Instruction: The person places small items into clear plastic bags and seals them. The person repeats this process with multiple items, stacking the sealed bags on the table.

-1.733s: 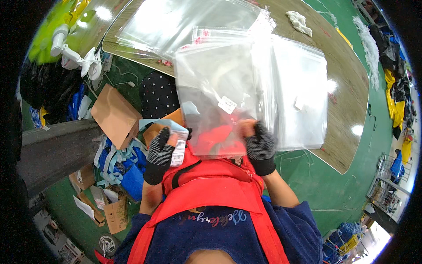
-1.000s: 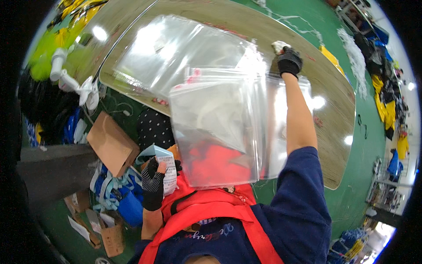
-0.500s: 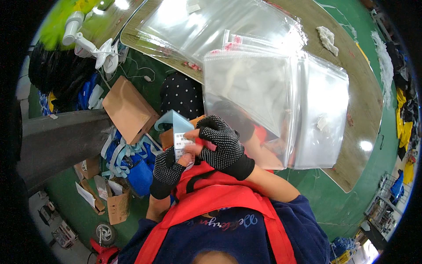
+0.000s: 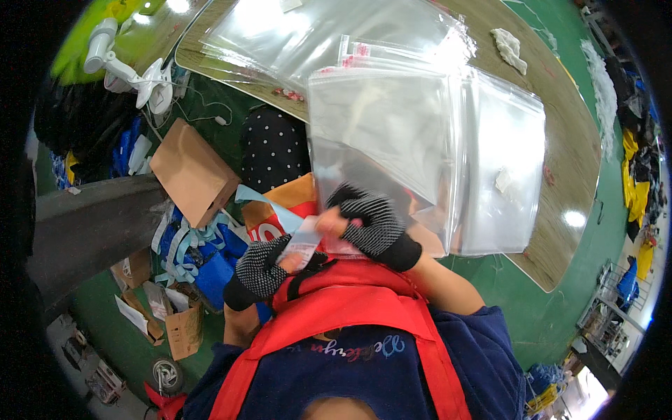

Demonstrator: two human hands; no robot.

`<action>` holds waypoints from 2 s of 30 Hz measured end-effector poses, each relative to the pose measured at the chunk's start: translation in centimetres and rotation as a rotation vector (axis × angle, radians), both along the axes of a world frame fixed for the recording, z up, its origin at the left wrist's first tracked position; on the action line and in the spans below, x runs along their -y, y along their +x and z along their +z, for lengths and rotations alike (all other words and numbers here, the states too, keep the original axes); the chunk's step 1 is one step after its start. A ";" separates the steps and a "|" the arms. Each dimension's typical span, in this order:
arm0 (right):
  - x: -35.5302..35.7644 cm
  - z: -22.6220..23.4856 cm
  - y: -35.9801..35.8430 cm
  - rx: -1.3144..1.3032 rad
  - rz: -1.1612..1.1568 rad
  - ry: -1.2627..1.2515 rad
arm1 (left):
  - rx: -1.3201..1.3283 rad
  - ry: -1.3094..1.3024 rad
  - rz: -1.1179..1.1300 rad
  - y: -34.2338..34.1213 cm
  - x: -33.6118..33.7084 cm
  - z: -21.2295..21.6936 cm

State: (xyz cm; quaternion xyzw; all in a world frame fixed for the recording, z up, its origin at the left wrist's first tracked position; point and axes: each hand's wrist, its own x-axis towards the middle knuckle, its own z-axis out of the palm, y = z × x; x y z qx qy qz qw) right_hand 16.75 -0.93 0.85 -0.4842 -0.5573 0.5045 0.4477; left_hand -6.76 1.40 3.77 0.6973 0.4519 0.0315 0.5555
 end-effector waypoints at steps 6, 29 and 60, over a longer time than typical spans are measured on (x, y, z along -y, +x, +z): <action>-0.1 0.3 4.9 1.307 -0.273 0.497 | 0.388 -0.431 0.443 -1.4 -0.5 -1.1; 5.1 0.9 2.0 0.441 -0.413 -0.039 | 0.128 0.009 0.211 3.7 0.1 -2.2; -0.1 1.7 -4.5 0.373 -0.092 0.262 | 0.053 0.282 0.208 -0.6 1.2 0.6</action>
